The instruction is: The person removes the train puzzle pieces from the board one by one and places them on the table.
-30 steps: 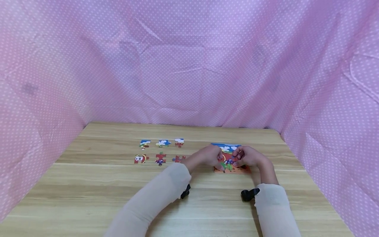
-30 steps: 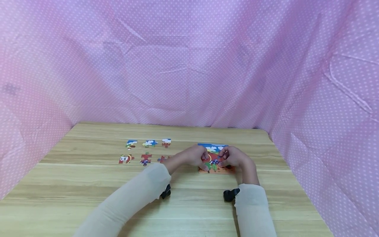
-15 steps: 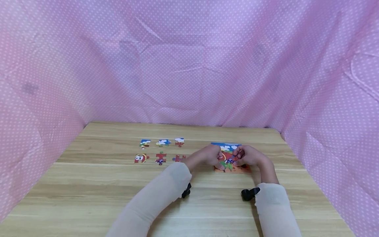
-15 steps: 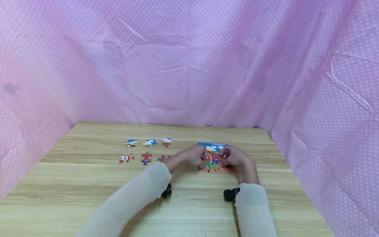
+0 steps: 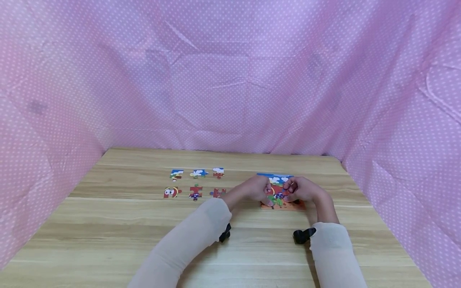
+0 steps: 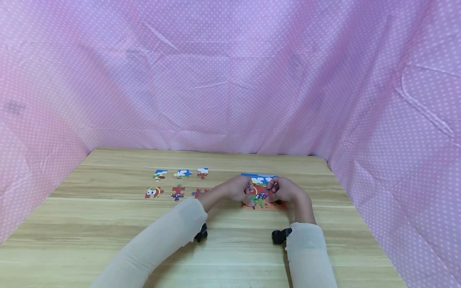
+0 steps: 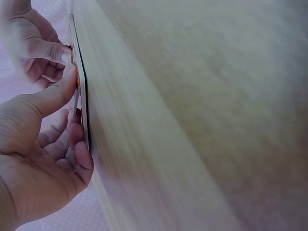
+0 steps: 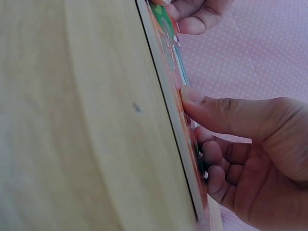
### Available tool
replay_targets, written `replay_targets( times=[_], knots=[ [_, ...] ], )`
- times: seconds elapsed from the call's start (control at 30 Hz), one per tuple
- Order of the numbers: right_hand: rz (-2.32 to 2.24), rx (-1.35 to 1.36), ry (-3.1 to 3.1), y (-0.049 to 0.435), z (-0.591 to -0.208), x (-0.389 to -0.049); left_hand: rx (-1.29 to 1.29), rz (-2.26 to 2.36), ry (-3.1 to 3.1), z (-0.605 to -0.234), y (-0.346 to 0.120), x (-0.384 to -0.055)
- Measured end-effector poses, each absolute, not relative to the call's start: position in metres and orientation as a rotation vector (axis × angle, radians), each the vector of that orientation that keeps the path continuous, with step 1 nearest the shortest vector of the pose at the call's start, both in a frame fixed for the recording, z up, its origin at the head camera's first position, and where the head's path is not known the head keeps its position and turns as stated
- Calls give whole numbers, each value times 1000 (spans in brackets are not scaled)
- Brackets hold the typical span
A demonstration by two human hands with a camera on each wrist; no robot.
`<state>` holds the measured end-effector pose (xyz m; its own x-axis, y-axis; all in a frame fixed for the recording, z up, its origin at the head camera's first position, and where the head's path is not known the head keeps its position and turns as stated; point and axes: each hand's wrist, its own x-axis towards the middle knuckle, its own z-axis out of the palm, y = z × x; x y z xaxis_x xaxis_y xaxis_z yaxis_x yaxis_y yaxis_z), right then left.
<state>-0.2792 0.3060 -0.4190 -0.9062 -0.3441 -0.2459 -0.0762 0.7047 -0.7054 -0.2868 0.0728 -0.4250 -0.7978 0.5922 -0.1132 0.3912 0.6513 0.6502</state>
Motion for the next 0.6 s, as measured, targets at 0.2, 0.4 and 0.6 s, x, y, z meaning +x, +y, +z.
replay_targets(
  times=[0.2, 0.4, 0.6],
  knots=[
    [-1020, -326, 2565, 305, -418, -279, 790, 997, 2513, -428, 69, -291],
    [-1026, -323, 2563, 304, -418, -279, 736, 1119, 2434, -428, 65, -294],
    [-1009, -303, 2571, 304, -418, -278, 691, 1208, 2349, -424, 62, -293]
  ],
)
